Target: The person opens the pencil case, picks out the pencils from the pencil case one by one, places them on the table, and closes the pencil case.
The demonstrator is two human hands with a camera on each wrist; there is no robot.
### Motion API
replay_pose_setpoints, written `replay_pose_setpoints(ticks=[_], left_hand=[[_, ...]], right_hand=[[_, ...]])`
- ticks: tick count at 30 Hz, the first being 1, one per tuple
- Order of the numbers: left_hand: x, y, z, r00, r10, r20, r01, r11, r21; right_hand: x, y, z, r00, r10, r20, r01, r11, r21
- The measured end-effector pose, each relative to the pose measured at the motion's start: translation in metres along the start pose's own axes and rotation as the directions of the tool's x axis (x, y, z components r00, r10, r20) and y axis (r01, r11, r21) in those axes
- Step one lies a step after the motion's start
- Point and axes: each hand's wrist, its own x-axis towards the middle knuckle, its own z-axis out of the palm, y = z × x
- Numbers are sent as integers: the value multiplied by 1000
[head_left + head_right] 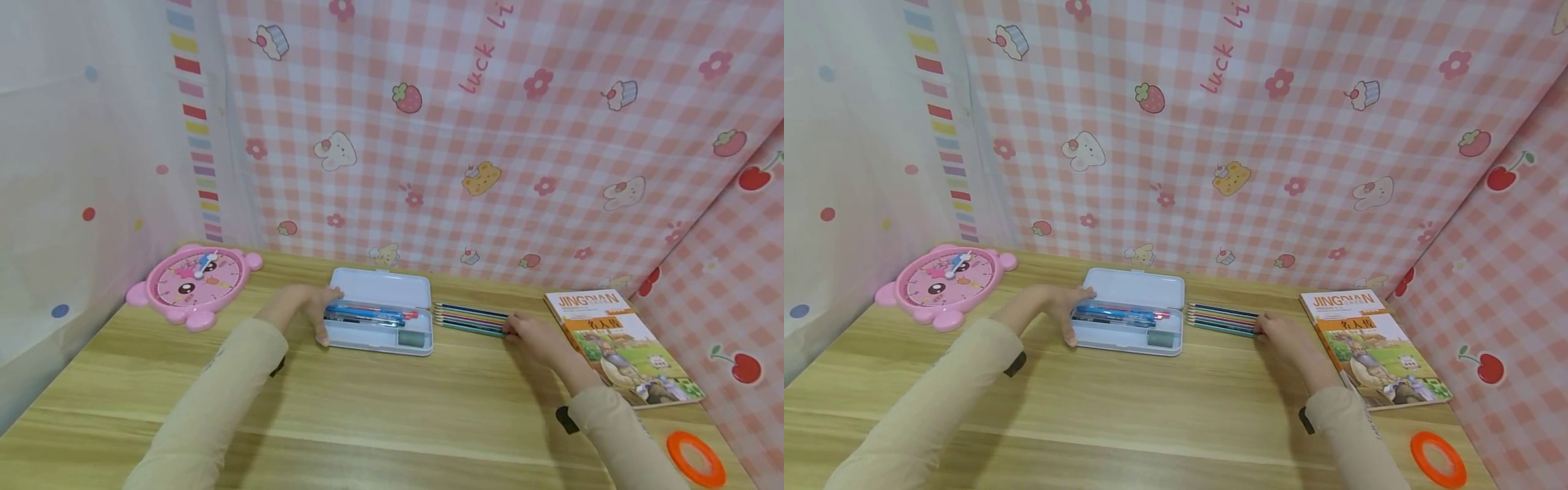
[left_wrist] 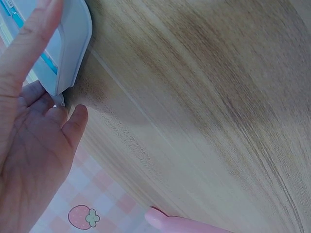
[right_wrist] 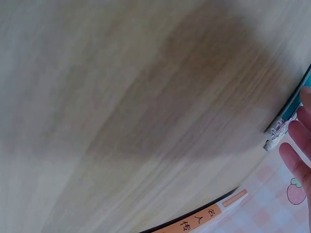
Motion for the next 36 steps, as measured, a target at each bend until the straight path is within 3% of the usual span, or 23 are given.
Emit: replay_pose_setpoints(ticks=[10,19,22,28,33,36], left_hand=[[0,-2,0,1000,3,-5,-3,1000,0],[-4,1,0,1000,-9,-5,9,1000,-15],[-4,2,-1,1000,-23,-5,23,1000,-22],[-3,2,-3,999,-35,-1,35,999,-6],[-1,2,-2,1000,-25,7,24,1000,10],[0,1,-1,1000,-13,12,13,999,29]], right_hand=[[15,-10,-1,992,104,76,-107,994,31],[51,-37,3,994,65,90,-72,994,80],[67,-47,5,992,87,91,-96,990,105],[102,-62,3,959,222,176,-262,932,251],[123,-71,7,923,297,243,-364,878,311],[130,-75,9,933,277,231,-344,875,340]])
